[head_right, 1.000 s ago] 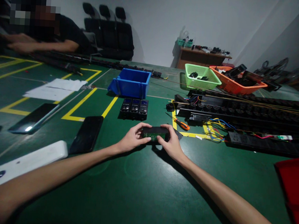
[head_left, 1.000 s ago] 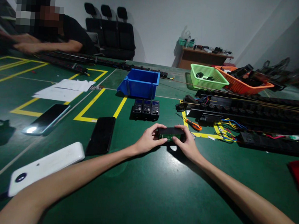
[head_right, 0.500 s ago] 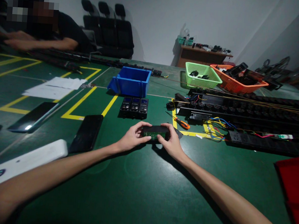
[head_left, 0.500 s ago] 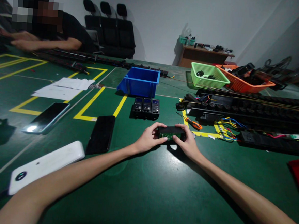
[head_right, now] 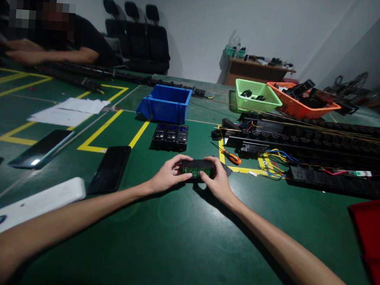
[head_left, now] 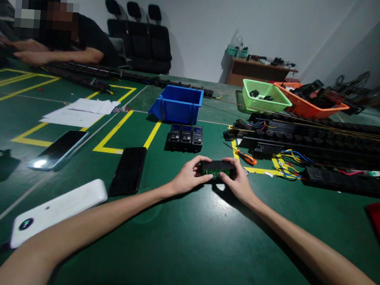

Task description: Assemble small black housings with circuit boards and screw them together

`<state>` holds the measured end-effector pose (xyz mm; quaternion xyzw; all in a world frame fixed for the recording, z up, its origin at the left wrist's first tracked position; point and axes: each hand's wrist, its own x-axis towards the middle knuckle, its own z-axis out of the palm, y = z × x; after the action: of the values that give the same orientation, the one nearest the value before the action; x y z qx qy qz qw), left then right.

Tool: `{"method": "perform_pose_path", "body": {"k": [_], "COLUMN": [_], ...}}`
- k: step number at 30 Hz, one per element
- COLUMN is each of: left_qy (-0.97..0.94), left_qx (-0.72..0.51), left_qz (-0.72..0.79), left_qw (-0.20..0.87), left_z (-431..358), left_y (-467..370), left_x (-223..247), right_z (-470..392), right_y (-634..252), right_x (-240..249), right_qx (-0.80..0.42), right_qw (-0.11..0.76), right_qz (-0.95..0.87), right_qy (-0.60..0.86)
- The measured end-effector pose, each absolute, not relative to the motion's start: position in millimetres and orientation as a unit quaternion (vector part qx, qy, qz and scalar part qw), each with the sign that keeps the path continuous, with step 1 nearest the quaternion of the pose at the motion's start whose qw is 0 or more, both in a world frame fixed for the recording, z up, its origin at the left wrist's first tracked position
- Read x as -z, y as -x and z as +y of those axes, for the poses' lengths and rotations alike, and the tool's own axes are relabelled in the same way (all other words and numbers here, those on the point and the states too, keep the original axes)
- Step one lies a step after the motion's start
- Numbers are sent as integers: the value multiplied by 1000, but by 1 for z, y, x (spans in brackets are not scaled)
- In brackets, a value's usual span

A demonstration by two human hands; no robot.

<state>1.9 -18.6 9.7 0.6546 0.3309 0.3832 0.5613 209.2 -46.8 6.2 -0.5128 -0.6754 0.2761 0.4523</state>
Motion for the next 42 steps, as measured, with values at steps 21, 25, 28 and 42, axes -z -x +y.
{"method": "perform_pose_path", "body": {"k": [21,25,28,42], "left_qy": [-657,-658,-657,-655], "left_qx": [-383,-383,-384,-388], "left_qz": [334,331,331,329], "left_qw": [557,558,557,559], "left_z": [-19,-19,-19,-19], "left_y": [-2,-1,-2,-2], "left_x": [-11,-11,-11,-9], "right_z": [-48,-47,-46,-47], "right_y": [-209,-209,-210,-209], "right_x": [-8,-6,-4,-7], "right_qx": [-277,-278,-279,-281], "right_qw": [454,453,456,453], "right_qz": [-674,-675,-674,-675], "right_qy": [513,512,510,510]}}
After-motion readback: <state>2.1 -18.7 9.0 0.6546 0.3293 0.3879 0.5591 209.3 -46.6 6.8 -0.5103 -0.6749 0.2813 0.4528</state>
